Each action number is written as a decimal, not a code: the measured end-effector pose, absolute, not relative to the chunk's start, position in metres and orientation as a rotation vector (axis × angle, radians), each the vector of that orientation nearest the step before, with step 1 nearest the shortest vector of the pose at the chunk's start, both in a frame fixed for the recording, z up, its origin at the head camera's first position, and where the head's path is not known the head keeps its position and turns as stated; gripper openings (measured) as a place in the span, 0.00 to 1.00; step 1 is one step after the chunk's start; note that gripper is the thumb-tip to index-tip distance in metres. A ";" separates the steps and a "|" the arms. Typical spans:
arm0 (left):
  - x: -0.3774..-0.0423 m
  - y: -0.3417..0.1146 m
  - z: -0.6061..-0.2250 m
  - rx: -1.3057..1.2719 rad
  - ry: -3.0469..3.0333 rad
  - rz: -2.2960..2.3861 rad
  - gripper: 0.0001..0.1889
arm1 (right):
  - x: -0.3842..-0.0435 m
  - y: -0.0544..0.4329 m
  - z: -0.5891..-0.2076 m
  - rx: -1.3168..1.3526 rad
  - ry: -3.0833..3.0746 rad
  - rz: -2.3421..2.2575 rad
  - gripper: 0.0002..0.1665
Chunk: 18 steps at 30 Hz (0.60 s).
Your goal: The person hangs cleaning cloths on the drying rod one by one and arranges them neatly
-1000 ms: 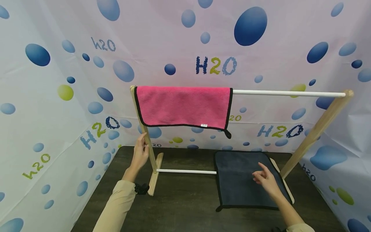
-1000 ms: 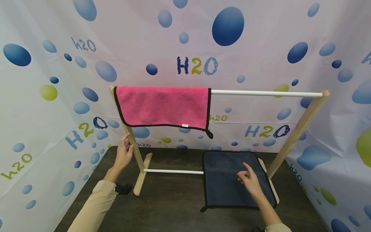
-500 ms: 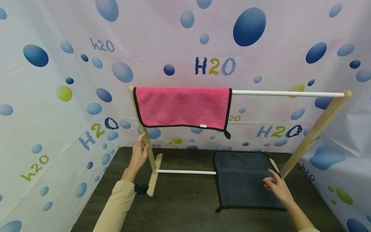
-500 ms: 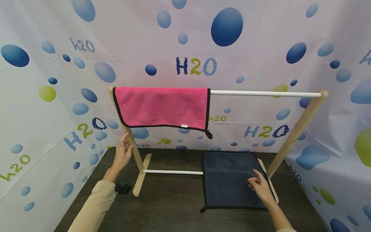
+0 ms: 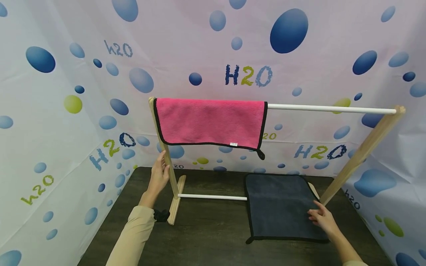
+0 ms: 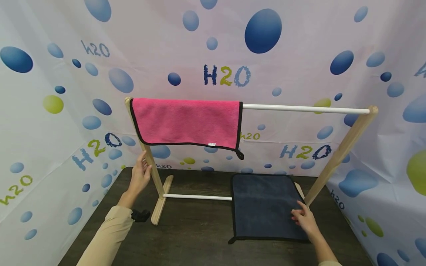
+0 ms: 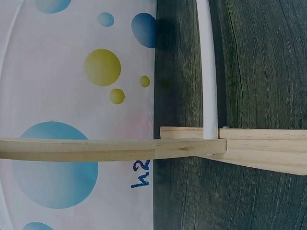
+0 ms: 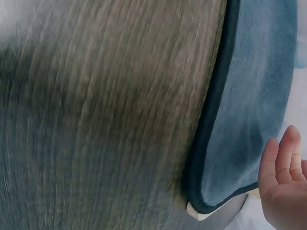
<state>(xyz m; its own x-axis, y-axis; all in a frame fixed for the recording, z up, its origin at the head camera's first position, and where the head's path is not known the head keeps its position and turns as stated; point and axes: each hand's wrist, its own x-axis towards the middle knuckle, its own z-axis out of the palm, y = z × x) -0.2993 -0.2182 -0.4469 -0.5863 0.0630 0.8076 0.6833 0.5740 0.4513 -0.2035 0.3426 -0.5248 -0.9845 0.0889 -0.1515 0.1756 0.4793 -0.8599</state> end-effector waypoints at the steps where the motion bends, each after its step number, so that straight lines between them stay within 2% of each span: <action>1: -0.299 -0.218 -0.447 -0.594 -2.028 -1.010 0.33 | -0.204 0.344 -0.526 0.240 2.624 -1.528 0.33; 18: -0.297 -0.214 -0.445 -0.549 -2.057 -0.996 0.34 | -0.211 0.377 -0.538 0.233 2.748 -1.257 0.30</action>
<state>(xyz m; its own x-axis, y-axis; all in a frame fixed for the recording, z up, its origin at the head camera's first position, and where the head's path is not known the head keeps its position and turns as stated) -0.2966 -0.2145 -0.4455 -0.6101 0.0471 0.7909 0.6496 0.6014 0.4652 -0.2113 0.3768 -0.5380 -0.9822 0.0931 -0.1633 0.1844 0.6453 -0.7414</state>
